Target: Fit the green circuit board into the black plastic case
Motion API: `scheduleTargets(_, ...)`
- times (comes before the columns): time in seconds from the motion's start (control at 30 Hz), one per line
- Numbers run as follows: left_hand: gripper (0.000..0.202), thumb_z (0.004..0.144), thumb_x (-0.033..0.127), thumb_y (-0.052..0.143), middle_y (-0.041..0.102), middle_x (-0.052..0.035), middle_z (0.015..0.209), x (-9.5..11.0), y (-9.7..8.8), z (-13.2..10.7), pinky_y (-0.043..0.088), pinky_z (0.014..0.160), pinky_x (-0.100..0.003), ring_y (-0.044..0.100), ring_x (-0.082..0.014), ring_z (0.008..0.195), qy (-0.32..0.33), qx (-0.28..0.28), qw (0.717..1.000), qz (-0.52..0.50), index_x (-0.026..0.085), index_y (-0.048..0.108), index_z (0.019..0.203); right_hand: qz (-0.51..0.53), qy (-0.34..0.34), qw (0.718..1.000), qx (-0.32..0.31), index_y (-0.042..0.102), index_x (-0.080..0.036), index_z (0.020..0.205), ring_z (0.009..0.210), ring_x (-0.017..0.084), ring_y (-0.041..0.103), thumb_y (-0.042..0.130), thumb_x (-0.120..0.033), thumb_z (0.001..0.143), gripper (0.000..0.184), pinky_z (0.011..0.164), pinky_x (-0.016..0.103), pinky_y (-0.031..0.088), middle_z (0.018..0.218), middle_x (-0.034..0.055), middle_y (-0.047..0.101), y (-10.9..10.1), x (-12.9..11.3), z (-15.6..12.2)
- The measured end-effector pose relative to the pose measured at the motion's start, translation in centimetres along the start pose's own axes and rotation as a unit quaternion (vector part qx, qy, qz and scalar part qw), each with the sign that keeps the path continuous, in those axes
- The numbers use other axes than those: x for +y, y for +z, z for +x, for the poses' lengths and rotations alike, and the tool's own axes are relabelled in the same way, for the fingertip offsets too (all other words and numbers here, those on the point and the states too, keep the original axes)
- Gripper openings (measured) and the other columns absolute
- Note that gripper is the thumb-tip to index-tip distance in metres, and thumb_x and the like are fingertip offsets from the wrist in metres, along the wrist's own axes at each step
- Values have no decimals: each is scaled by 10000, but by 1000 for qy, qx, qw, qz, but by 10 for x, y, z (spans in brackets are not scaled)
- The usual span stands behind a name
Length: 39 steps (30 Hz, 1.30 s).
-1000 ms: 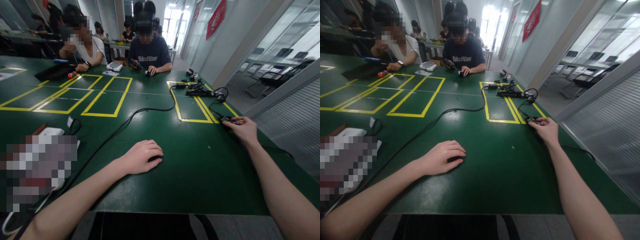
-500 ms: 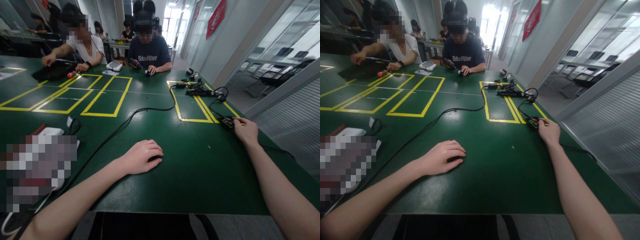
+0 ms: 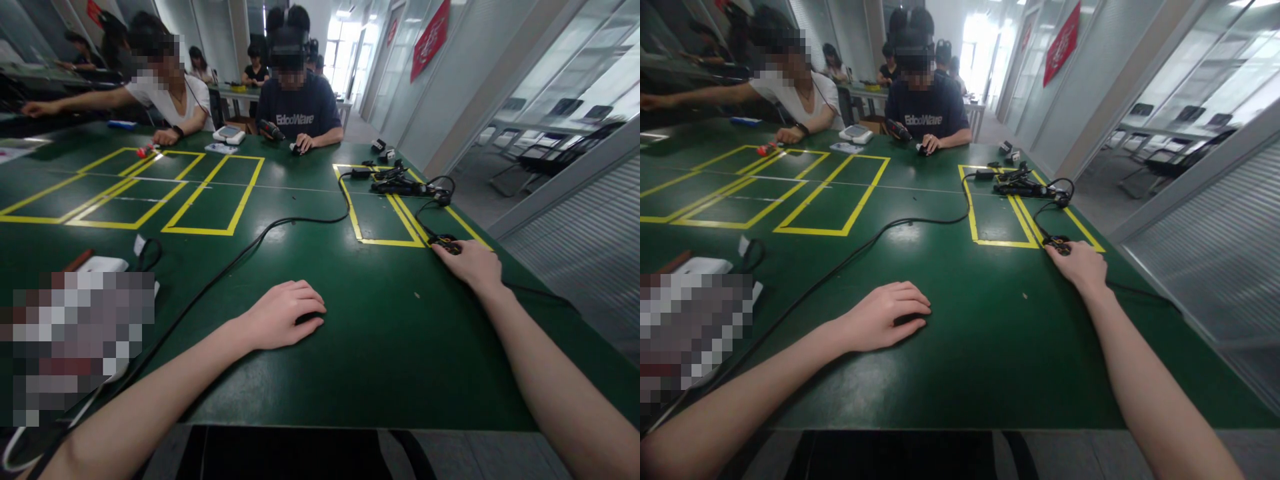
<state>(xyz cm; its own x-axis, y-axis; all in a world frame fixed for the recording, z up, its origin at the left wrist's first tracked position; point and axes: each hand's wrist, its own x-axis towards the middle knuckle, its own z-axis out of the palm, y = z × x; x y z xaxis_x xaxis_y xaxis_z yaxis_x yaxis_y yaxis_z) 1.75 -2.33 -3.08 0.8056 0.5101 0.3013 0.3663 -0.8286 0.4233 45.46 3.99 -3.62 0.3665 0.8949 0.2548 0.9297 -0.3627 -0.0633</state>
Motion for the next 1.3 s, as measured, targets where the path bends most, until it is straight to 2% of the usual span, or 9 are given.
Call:
scheduleTargets(0.17, 188, 1022, 260, 593, 775, -68, 1115, -1, -1, 0, 556, 916, -347, 700, -210, 1045, -1, 2, 1000, 5, 183, 757, 1071, -5, -15, 1000, -17, 795, -110, 1136, 937, 346, 707, 553, -564, 968, 541, 680, 370, 496, 1133, 204, 733, -3, -22, -10)
scheduleTargets(0.4, 199, 1025, 268, 582, 779, -71, 1099, -2, 1, 0, 564, 924, -335, 704, -202, 1026, 1, 9, 1000, 1, 187, 757, 1075, 104, -204, 973, 10, 808, -177, 1053, 928, 294, 744, 630, -526, 923, 412, 785, 370, 585, 1097, 123, 760, 3, -68, -43)
scheduleTargets(0.5, 196, 1019, 256, 581, 782, -75, 1079, -2, 1, 1, 571, 911, -347, 709, -202, 992, 2, 46, 999, -3, 175, 751, 1076, 158, -317, 935, 12, 790, -195, 1028, 829, 261, 738, 638, -517, 937, 368, 713, 355, 588, 1010, 103, 749, 0, -95, -69)
scheduleTargets(0.63, 189, 1003, 264, 612, 779, -91, 1063, -1, -2, 2, 574, 889, -368, 708, -213, 965, 24, 137, 990, -15, 159, 735, 1101, 229, -471, 851, -35, 736, -199, 1100, 781, 202, 719, 667, -466, 949, 314, 688, 308, 574, 1012, 81, 725, -10, -132, -116)
scheduleTargets(0.73, 184, 969, 306, 664, 779, -89, 993, -1, -3, 2, 573, 835, -348, 710, -207, 893, 33, 141, 989, -31, 168, 736, 1069, 247, -529, 808, -76, 706, -180, 1144, 752, 181, 696, 693, -456, 930, 349, 632, 274, 536, 999, 79, 697, -18, -153, -142)
scheduleTargets(0.83, 179, 948, 314, 675, 770, -76, 921, -2, -3, 0, 567, 781, -317, 704, -190, 828, 30, 110, 992, -56, 174, 738, 1038, 292, -539, 781, -116, 685, -181, 1171, 775, 179, 677, 689, -422, 930, 341, 658, 276, 539, 992, 74, 684, -23, -161, -150)
scheduleTargets(0.97, 196, 921, 302, 701, 768, -76, 963, -5, -3, -1, 560, 784, -302, 707, -192, 859, 8, 89, 994, -68, 171, 730, 1064, 419, -502, 744, -135, 659, -195, 1207, 892, 197, 676, 597, -225, 952, 264, 784, 316, 565, 1038, 86, 686, -26, -159, -144)
scheduleTargets(1.13, 140, 913, 293, 727, 764, -65, 955, -8, -3, -1, 553, 794, -296, 708, -191, 872, -14, 72, 995, -63, 176, 735, 990, 460, -468, 744, -125, 667, -213, 1057, 710, 143, 606, 626, -163, 884, 185, 607, 266, 526, 1043, 78, 670, -25, -156, -141)
scheduleTargets(1.3, 107, 890, 255, 738, 758, -47, 941, -9, -1, 0, 555, 791, -286, 705, -182, 869, -25, 82, 993, -78, 180, 734, 966, 455, -488, 734, -129, 670, -210, 1015, 820, 181, 666, 673, -194, 891, 126, 682, 291, 563, 990, 74, 675, -26, -153, -137)
